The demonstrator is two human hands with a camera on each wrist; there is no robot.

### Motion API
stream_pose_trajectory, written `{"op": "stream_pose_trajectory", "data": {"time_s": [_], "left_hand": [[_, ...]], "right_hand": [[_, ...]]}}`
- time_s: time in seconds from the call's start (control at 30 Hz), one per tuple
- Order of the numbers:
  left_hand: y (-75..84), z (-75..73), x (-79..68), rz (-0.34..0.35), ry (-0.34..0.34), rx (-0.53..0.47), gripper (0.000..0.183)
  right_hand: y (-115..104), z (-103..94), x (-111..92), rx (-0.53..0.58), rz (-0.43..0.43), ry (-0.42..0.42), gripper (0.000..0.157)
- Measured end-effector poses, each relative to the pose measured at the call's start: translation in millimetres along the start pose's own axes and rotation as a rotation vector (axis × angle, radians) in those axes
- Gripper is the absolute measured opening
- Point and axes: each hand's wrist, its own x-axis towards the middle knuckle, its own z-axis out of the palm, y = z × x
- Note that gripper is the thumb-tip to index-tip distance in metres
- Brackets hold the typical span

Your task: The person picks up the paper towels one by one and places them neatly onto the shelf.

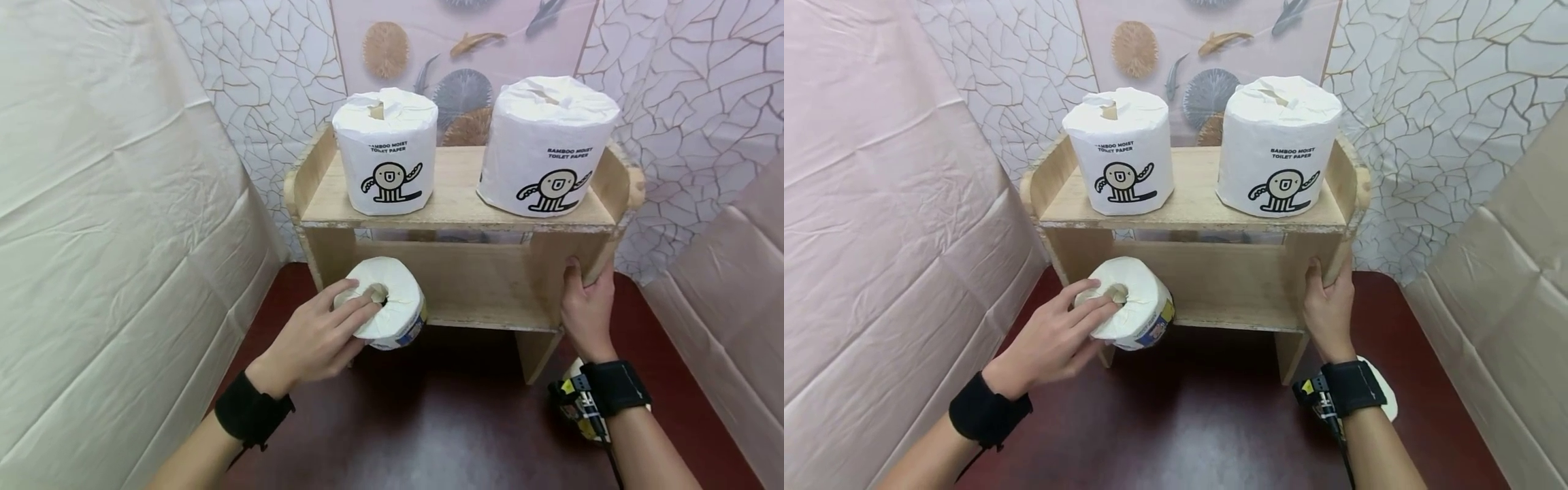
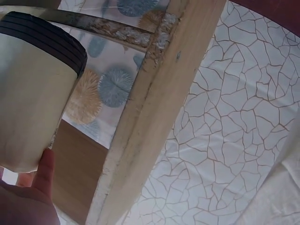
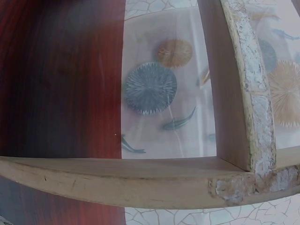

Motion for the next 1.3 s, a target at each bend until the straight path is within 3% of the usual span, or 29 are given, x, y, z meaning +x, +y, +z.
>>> {"op": "stream_pose_trajectory", "data": {"time_s": [0.37, 0.53, 0.8, 1.07, 1.3], "left_hand": [[-14.6, 3.7, 4.0, -0.101, -0.01, 0.03, 0.053], [-18.7, 5.1, 6.0, -0.11, -0.004, 0.052, 0.054], [-21.4, 10.0, 10.9, -0.138, -0.043, 0.098, 0.05], [-23.0, 19.8, 20.0, -0.206, -0.019, 0.109, 0.05], [-18.9, 28.3, 28.1, -0.225, -0.063, 0.135, 0.047]], "right_hand": [[-0.6, 1.1, -0.5, -0.003, -0.005, 0.023, 0.047], [-1.2, 1.5, 0.6, 0.009, -0.007, 0.017, 0.047], [-1.6, 1.9, -1.2, 0.036, 0.006, 0.016, 0.049], [-2.9, 1.0, -0.9, 0.005, 0.023, 0.01, 0.049], [-3.1, -0.9, -2.2, 0.004, 0.034, 0.016, 0.048]]}}
